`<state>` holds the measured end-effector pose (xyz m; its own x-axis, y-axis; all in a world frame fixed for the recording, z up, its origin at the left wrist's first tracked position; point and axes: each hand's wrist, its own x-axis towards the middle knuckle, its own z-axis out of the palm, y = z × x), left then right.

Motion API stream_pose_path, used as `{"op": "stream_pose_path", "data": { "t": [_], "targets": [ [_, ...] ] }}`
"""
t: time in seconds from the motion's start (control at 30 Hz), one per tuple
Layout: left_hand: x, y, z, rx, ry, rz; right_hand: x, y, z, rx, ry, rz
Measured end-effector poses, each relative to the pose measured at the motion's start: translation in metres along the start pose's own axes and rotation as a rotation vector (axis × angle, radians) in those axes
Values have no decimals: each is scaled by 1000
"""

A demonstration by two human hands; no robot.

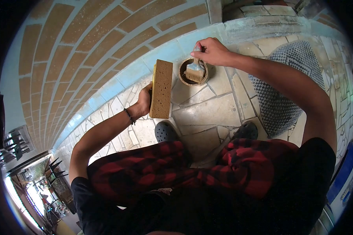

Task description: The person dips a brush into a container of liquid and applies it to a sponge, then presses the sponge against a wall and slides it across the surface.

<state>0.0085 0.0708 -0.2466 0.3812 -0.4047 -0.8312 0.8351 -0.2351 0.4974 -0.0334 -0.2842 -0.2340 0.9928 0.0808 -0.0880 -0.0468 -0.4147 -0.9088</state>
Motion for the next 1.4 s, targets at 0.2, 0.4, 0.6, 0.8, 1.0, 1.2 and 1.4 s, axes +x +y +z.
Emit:
{"op": "stream_pose_path", "data": {
  "t": [0.2, 0.4, 0.6, 0.8, 1.0, 1.2, 1.4],
  "targets": [
    [2, -1, -2, -18, 1, -2, -3, -4, 8, -155, 108, -158],
    [0, -1, -2, 1, 6, 7, -8, -17, 19, -177, 191, -177],
    [-4, -1, -1, 15, 33, 14, 2, 3, 11, -19, 173, -45],
    [-1, -4, -5, -4, 23, 15, -3, 3, -1, 335, 104, 157],
    [0, -3, -5, -2, 9, 9, 4, 20, -12, 559, 124, 322],
    [2, -3, -5, -6, 11, 31, 4, 30, -20, 846, 70, 429],
    [-1, 0, 1, -9, 25, 11, 3, 38, -31, 990, 29, 549]
  ]
}}
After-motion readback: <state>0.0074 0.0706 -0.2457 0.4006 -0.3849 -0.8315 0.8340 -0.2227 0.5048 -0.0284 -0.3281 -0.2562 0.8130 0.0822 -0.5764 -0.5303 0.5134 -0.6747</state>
